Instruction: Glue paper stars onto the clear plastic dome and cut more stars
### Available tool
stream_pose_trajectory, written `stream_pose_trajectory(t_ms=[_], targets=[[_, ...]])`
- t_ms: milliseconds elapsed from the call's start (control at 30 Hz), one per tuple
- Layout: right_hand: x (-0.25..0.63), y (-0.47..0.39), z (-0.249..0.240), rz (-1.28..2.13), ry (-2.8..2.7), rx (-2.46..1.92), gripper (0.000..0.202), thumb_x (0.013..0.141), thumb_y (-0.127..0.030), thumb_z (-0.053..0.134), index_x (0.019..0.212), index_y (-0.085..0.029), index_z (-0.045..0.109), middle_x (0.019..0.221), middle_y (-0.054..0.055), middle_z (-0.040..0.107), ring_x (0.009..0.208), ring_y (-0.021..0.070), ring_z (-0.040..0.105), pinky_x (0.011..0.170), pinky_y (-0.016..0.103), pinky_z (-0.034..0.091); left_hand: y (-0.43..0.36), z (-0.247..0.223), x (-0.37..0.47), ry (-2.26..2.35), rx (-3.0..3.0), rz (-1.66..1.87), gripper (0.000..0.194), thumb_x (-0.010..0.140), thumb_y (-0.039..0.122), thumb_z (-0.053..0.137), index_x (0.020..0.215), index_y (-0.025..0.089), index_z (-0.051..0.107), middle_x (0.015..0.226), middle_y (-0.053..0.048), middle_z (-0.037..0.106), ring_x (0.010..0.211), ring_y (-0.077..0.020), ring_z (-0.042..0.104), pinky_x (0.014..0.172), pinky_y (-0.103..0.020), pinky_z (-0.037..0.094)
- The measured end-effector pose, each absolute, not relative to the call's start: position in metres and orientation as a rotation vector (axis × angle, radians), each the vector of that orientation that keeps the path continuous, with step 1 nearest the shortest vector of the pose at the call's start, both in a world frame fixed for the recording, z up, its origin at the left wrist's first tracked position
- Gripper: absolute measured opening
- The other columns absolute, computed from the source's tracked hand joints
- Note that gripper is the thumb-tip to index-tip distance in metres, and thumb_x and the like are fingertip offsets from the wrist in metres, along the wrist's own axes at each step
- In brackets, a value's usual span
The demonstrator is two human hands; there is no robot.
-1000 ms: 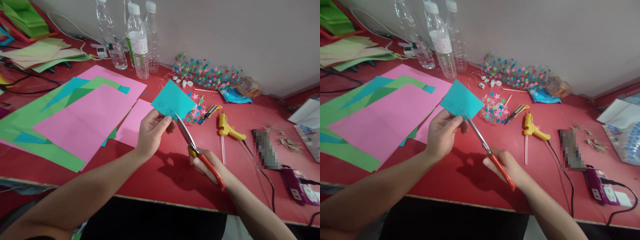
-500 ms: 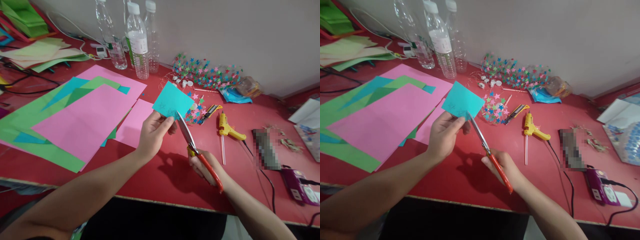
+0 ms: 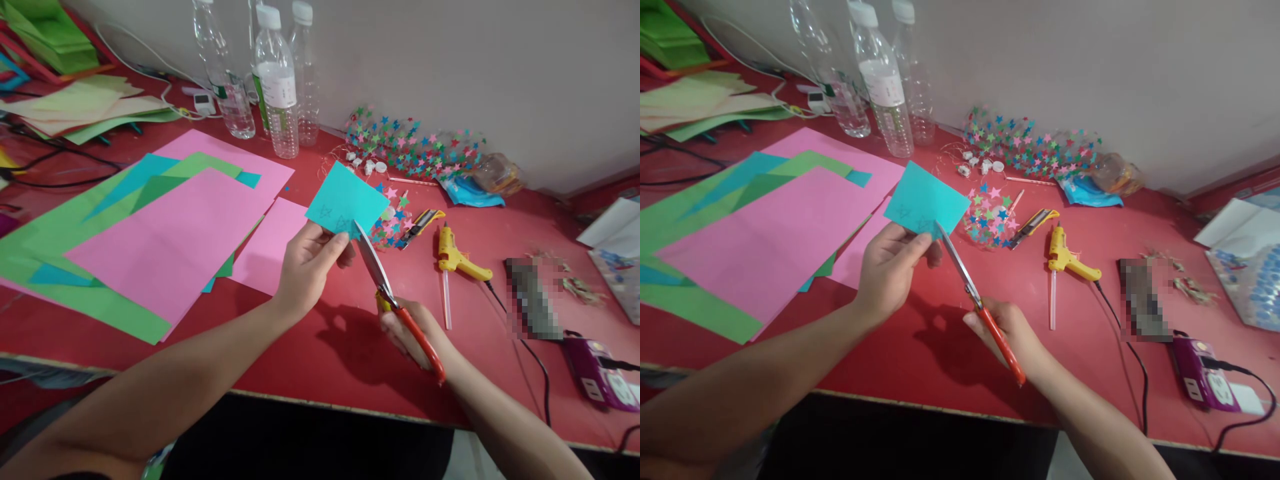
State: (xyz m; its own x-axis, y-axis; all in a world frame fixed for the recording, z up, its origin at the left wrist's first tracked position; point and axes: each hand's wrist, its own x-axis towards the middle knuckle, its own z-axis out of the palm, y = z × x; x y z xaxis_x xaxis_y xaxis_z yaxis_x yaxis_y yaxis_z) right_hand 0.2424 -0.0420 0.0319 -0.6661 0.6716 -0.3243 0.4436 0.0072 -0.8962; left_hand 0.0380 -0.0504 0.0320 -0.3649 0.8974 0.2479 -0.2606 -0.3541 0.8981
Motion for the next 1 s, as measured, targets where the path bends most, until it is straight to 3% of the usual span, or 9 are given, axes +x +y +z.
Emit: stream_pose_trajectory(t_ms=[333,1000], targets=[[0.2442,-0.0381,0.036,1.782,-2.079,-1.083,0.05,0.088,-0.069,0.047,0.071,-0.022,0.041,0.046,-0.008,0.037,0.039,0.0056,0.028,0.041,0.023,0.023,-0.0488,0.0311,0.033,1.033,0.969,1.854,0.013,0.088,0.024,0.059,0.077,0.018,0.056,0.061,0.002,0.064,0.053,-0.0092,0.06,0.052,-0.022,0.049],[0.242,-0.0393,0.0346,1.722,-2.13,-1.128,0.05,0.088,-0.068,0.047,0.069,-0.022,0.038,0.048,-0.007,0.039,0.043,0.0066,0.031,0.043,0.024,0.023,-0.0477,0.0318,0.0297,1.003,0.98,1.858,0.009,0.089,0.019,0.058,0.081,0.019,0.061,0.065,0.003,0.063,0.057,-0.0073,0.058,0.055,-0.02,0.048]])
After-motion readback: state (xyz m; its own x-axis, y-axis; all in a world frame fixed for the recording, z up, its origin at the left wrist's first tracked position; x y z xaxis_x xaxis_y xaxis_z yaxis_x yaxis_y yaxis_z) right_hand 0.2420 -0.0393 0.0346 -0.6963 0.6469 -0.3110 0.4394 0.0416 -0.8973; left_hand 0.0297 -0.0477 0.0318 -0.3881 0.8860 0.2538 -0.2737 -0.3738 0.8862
